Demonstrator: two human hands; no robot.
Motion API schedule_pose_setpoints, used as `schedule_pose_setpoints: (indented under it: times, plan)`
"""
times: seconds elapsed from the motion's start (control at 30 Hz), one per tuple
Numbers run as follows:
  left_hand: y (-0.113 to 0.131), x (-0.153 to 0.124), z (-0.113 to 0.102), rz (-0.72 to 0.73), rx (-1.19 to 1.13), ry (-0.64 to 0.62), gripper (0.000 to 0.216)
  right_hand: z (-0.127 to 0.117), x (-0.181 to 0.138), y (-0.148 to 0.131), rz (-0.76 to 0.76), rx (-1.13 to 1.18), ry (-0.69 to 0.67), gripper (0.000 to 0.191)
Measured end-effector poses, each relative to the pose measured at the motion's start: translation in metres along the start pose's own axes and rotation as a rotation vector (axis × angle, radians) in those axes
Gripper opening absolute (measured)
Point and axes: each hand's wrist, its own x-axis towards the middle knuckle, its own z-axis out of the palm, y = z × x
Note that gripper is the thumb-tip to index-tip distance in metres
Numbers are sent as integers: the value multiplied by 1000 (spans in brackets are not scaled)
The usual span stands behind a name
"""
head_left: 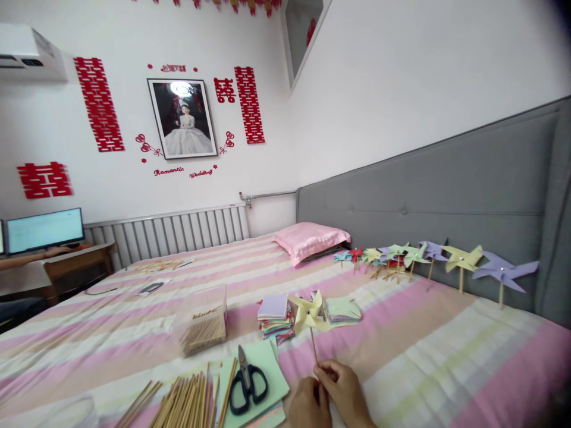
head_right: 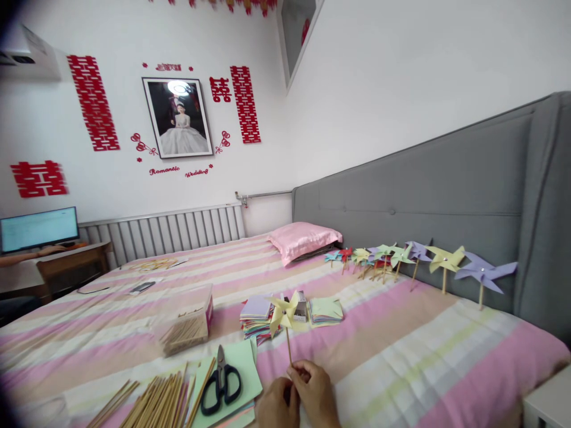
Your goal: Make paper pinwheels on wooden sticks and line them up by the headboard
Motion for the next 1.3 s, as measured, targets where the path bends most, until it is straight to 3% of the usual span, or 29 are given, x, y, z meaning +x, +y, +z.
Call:
schedule_pose_setpoints:
  times: [0.27, 0.63, 1.3]
  plan:
    - [0, 0, 1, -16, -5, -6, 21, 0, 0, -2, -11, -24, -12, 25]
    - [-1, 0, 4, -13, -15, 5, 22, -3, -2, -9, -44, -38, -2, 39]
    - [-2, -1, 3, 18, -39, 24, 24, -3, 2, 1, -38, 35, -59, 34]
